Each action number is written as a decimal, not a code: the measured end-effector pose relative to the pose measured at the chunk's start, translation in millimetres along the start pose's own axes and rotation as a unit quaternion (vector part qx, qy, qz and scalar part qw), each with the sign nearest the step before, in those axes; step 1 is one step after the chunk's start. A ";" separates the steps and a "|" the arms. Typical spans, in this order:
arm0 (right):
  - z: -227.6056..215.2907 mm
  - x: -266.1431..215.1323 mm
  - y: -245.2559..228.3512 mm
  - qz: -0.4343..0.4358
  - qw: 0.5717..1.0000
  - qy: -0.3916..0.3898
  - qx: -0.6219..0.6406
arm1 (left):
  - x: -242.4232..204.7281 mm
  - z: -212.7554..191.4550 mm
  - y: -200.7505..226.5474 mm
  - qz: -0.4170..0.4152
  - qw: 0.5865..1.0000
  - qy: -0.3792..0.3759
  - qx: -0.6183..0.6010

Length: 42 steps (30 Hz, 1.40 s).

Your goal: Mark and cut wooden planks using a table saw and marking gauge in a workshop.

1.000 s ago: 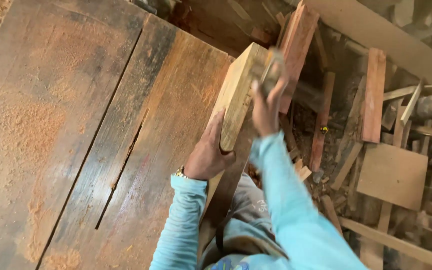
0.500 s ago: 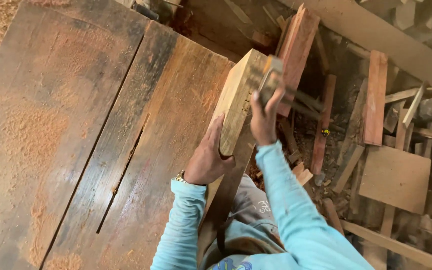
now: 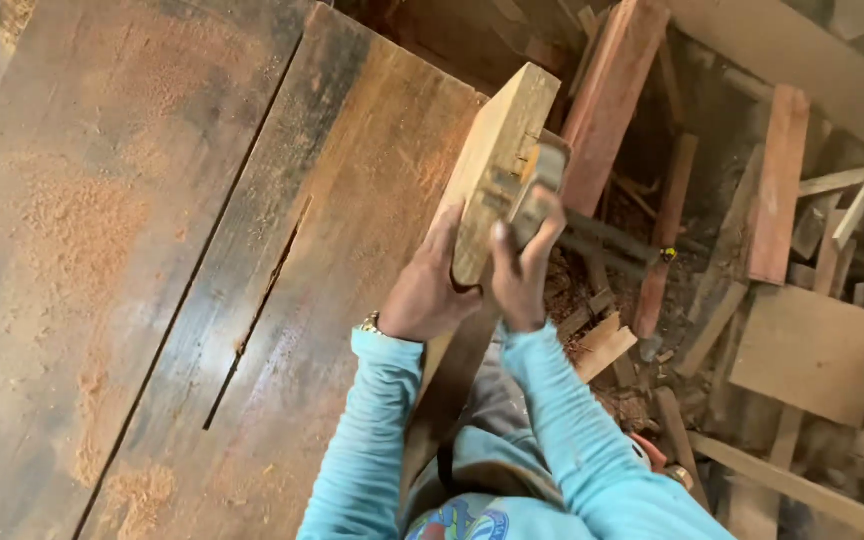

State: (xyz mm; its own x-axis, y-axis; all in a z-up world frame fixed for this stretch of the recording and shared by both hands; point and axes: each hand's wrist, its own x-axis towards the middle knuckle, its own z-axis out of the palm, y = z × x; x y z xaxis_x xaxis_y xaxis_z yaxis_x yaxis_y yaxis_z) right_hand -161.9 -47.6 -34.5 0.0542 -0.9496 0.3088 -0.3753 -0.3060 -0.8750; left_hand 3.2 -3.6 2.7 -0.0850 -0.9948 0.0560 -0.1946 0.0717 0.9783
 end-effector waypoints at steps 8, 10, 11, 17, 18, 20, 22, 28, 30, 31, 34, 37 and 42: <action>-8.3 97.9 25.1 0.052 0.997 0.036 0.045 | -6.2 4.5 -4.8 0.019 1.000 -0.007 0.005; -6.8 65.9 19.0 0.038 0.997 0.029 0.063 | -4.7 4.9 -6.5 0.021 1.000 -0.010 0.008; -5.4 54.9 16.7 0.023 0.996 0.019 0.081 | 0.6 4.5 -7.5 0.022 1.000 -0.010 0.010; -13.8 110.1 46.1 -0.018 1.000 0.016 0.002 | 7.6 -2.4 0.3 0.030 0.999 -0.006 -0.033; -14.8 79.3 43.5 -0.003 1.000 0.017 0.000 | -10.6 4.4 -5.1 0.018 0.999 -0.015 -0.035; -11.1 57.8 37.0 -0.026 0.999 0.030 -0.012 | -15.3 10.5 -16.8 0.043 0.999 -0.005 -0.030; -5.1 73.7 23.4 0.000 0.999 0.030 0.030 | 4.0 5.1 -12.1 0.057 0.998 0.004 -0.002; -20.5 144.4 53.0 0.097 0.983 0.050 -0.150 | -17.8 5.6 -7.6 0.023 1.000 -0.011 0.006; -18.3 168.5 28.3 0.194 0.974 0.039 -0.110 | 2.8 -0.9 -5.6 0.068 0.998 -0.007 0.010; -14.8 174.3 51.6 0.090 0.995 0.048 0.012 | 21.3 -7.0 -1.6 0.072 0.997 -0.001 0.002; -12.7 98.5 38.9 0.014 0.997 0.043 0.070 | -9.2 0.7 5.2 -0.007 0.999 -0.020 -0.039; -4.8 55.6 9.1 -0.021 0.999 0.036 0.017 | 5.1 -1.7 1.3 -0.003 0.999 -0.014 -0.029; -3.6 -1.5 4.9 0.116 0.988 0.008 0.103 | -3.6 2.0 3.7 -0.003 1.000 -0.017 0.002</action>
State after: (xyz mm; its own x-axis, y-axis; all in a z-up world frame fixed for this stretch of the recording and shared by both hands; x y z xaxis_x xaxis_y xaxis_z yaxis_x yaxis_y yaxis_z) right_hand -167.1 -47.4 -37.9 -0.0272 -0.9951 0.0947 -0.1796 -0.0883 -0.9798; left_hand 0.8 0.4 5.8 -0.1160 -0.9923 0.0430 -0.1989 0.0657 0.9778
